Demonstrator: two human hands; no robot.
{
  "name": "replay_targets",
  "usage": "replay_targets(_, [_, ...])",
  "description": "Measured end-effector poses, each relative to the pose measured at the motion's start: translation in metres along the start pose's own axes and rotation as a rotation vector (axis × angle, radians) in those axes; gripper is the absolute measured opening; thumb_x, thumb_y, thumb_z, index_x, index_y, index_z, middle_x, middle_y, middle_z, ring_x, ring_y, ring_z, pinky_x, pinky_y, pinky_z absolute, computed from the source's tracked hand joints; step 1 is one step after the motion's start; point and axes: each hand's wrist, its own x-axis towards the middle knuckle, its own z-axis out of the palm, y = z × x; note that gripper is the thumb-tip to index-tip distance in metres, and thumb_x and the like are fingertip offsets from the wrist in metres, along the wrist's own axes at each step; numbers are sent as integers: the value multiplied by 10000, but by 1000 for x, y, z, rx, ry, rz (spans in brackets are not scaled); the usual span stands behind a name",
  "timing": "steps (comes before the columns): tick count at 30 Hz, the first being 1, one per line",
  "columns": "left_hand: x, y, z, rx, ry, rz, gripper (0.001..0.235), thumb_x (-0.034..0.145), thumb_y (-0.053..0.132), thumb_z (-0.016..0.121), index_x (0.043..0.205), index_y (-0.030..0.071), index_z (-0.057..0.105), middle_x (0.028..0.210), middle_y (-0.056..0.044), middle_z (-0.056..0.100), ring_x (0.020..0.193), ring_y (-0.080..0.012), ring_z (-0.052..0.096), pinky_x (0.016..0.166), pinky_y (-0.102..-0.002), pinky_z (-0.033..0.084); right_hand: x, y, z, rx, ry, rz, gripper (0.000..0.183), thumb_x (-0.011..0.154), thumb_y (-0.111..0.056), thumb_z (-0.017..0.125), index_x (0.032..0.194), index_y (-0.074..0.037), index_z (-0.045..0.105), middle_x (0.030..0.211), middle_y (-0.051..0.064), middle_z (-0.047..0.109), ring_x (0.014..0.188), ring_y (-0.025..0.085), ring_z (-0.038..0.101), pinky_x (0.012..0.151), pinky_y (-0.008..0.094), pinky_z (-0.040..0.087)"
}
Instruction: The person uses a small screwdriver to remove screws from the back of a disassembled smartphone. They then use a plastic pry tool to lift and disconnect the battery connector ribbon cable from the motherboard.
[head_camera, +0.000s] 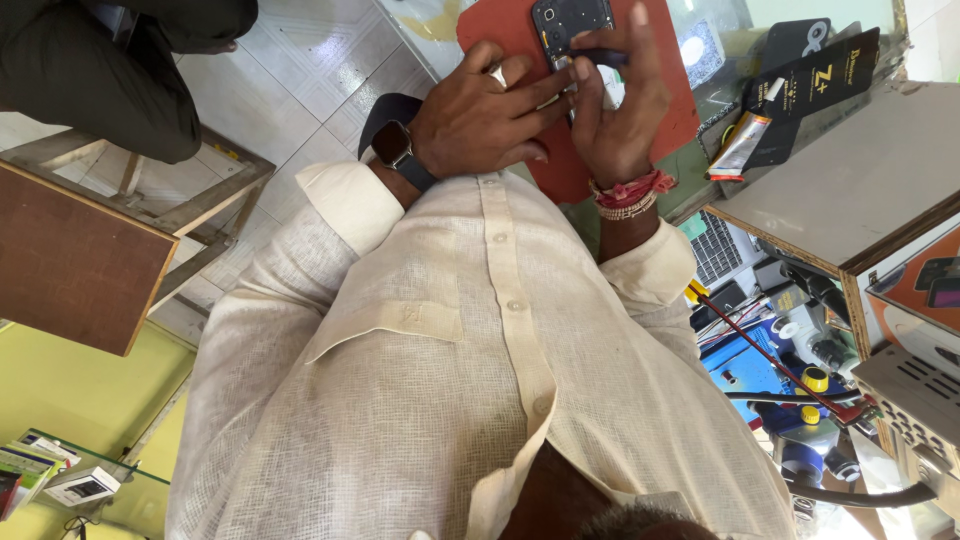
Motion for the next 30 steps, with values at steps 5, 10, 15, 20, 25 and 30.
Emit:
replay_targets(5, [3, 1, 2, -15, -24, -15, 574, 879, 566, 819, 1239, 125, 744, 1456, 49, 618, 1102, -177, 518, 972, -390, 385, 24, -21, -9, -150, -48, -197, 510, 1083, 29, 606, 1534, -75, 393, 1177, 160, 698, 1026, 298, 703, 978, 433, 529])
replay_targets(10, [6, 2, 2, -11, -9, -30, 600, 849, 576, 810, 1277, 160, 750, 1436, 70, 609, 1100, -174, 520, 965, -390, 387, 33, -24, -15, -263, -35, -202, 561, 999, -43, 781, 1479, -47, 490, 1033, 91, 743, 916, 236, 683, 1057, 483, 422])
replay_targets(15, [5, 0, 3, -20, -19, -34, 597, 876, 567, 815, 1295, 148, 744, 1462, 47, 610, 1101, -173, 511, 969, -391, 387, 28, -20, -15, -188, -33, -134, 528, 1039, 46, 683, 1517, -68, 491, 1153, 87, 748, 1046, 204, 710, 1099, 438, 448])
replay_targets(20, [3, 0, 4, 8, 25, -27, 618, 868, 567, 800, 1330, 163, 728, 1487, 31, 597, 1163, -174, 520, 981, -380, 384, 31, -19, -12, -158, -20, -144, 527, 1016, 95, 676, 1494, -49, 509, 1118, 106, 751, 1061, 230, 704, 1060, 422, 456])
replay_targets(25, [4, 1, 2, -26, -16, -38, 633, 878, 565, 806, 1337, 138, 725, 1445, 51, 596, 1133, -183, 520, 964, -402, 381, 33, -17, -7, -273, 105, -293, 542, 935, -40, 844, 1393, -50, 555, 918, 58, 739, 829, 198, 671, 984, 462, 429])
replay_targets(30, [7, 3, -2, -32, -9, -47, 619, 856, 547, 804, 1303, 125, 731, 1472, 33, 598, 1089, -188, 516, 939, -396, 379, 32, -13, -7, -157, -12, -249, 483, 1058, 48, 615, 1512, -50, 484, 1181, 137, 768, 1032, 273, 760, 1122, 453, 456])
